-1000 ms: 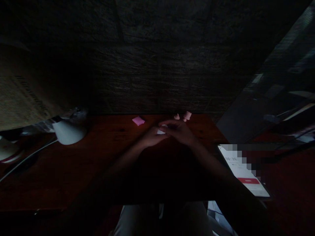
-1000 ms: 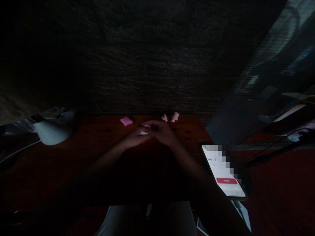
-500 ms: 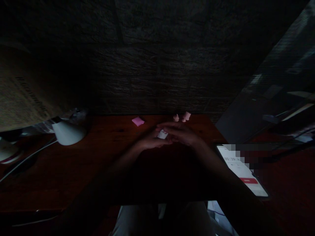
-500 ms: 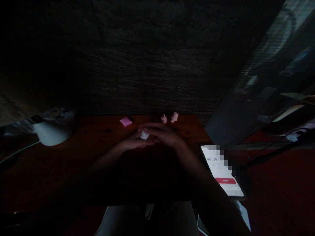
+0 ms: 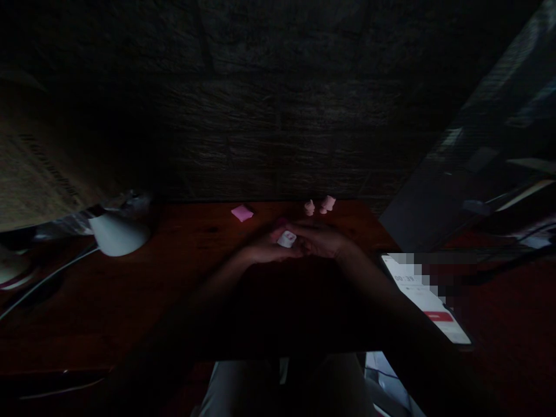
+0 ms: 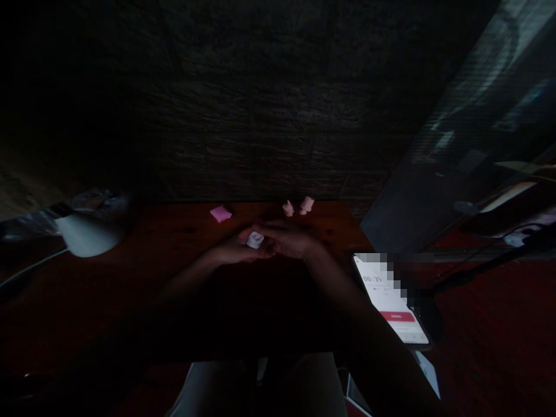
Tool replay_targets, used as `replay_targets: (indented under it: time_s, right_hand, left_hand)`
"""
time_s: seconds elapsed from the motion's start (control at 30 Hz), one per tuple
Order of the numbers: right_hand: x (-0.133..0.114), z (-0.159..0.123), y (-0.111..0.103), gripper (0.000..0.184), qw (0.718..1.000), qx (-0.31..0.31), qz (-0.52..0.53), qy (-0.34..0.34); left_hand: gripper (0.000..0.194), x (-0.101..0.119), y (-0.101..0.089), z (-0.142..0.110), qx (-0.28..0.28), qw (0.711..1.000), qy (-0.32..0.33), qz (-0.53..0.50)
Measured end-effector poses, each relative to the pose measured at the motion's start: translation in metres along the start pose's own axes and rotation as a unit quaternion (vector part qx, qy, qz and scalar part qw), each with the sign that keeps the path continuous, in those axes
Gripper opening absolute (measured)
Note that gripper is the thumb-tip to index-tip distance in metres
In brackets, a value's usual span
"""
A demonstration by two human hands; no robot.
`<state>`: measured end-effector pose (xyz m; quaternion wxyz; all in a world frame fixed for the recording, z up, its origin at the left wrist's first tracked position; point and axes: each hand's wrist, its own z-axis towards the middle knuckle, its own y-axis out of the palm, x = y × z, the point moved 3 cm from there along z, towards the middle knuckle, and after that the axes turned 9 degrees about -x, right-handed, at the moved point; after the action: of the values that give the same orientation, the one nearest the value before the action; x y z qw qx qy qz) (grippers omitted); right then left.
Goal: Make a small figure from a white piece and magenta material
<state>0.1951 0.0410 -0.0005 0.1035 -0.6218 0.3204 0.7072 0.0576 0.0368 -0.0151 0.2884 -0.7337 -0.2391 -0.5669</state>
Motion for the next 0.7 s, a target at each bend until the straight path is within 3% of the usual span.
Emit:
replay_targets:
  time_s: [0.1, 0.3, 0.7]
  right_hand:
    - [-0.001, 0.0, 0.0, 0.039, 1.0, -0.005, -0.014, 0.01]
    - [-0.003, 0.002, -0.001, 0.034, 0.998, 0.056, -0.041, -0.007]
    - [-0.005, 0.002, 0.003, 0.035, 0.983, 0.107, -0.144, -0.048]
  left_hand:
    - [0.022, 0.002, 0.001, -0.001, -0.015, 1.0, 0.009, 0.023]
    - [0.018, 0.011, 0.003, -0.002, -0.025, 0.997, 0.057, 0.036]
    - [0.014, 0.012, 0.0, 0.0, -0.036, 0.995, 0.05, 0.072]
